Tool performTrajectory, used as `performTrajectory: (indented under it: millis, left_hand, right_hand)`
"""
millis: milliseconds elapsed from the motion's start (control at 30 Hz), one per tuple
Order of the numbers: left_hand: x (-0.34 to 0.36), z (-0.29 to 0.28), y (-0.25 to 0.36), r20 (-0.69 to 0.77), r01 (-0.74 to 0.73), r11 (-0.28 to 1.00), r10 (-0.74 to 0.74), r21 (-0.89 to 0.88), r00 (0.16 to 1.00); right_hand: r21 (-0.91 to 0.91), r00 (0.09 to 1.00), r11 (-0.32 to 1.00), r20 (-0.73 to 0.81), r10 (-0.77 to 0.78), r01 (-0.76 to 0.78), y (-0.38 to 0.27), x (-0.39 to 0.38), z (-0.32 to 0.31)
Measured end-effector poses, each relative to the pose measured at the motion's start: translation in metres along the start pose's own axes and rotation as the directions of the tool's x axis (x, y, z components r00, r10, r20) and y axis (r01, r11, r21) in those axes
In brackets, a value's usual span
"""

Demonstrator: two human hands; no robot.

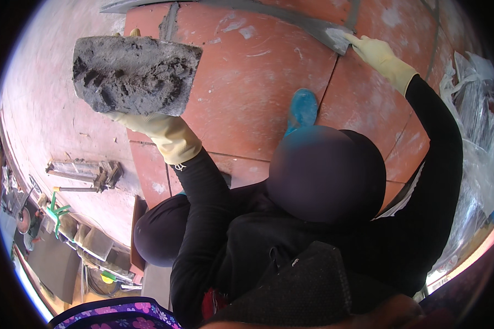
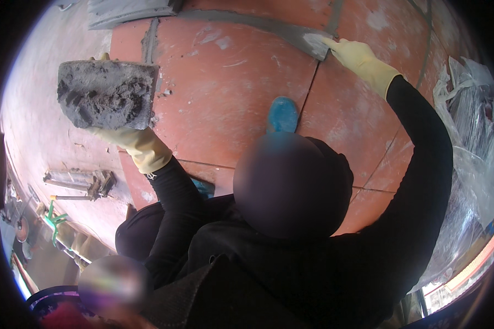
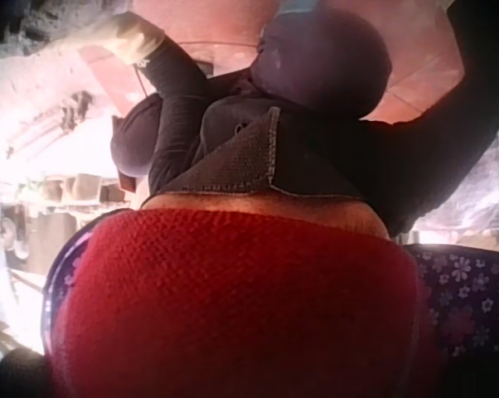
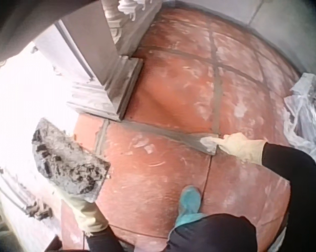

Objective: The person applies gray grout into the joints between red floor tiles using a trowel and a smaller hand tool. They repeatedly scoop grout from the trowel and press it into the gaps, smoothing the surface as they work across multiple tile intersections.

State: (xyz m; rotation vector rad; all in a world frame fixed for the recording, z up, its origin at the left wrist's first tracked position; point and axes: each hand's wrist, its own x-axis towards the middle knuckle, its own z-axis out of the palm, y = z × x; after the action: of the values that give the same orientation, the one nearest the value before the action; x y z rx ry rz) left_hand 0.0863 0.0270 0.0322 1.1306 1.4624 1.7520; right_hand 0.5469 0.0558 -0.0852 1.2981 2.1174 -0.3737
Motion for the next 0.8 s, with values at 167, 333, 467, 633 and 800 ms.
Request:
performTrajectory:
  millis: [167, 333, 467, 633, 800]
  left_hand:
    - [-0.003, 0.003, 0.002, 0.010, -0.002, 1.000, 0.001, 0.026, 1.000]
    - [-0.002, 0.004, 0.001, 0.010, -0.006, 0.999, 0.005, 0.050, 1.000]
    - [-0.002, 0.007, 0.002, 0.014, -0.014, 0.998, 0.013, 0.068, 1.000]
    - [-0.003, 0.010, 0.001, 0.017, -0.013, 0.996, 0.012, 0.089, 1.000]
    - [-0.007, 0.010, 0.000, 0.006, 0.026, 0.989, -0.027, 0.148, 1.000]
  right_hand:
    - [0.074, 0.996, 0.996, 0.075, 0.046, -0.051, 0.019, -0.031, 0.012]
    - [0.096, 0.995, 0.992, 0.067, 0.074, -0.081, 0.032, -0.049, 0.024]
    - [0.105, 0.995, 0.990, 0.046, 0.091, -0.096, 0.048, -0.062, 0.045]
    - [0.094, 0.994, 0.990, 0.025, 0.106, -0.108, 0.072, -0.088, 0.079]
    - [0.125, 0.993, 0.985, 0.021, 0.116, -0.117, 0.078, -0.105, 0.096]
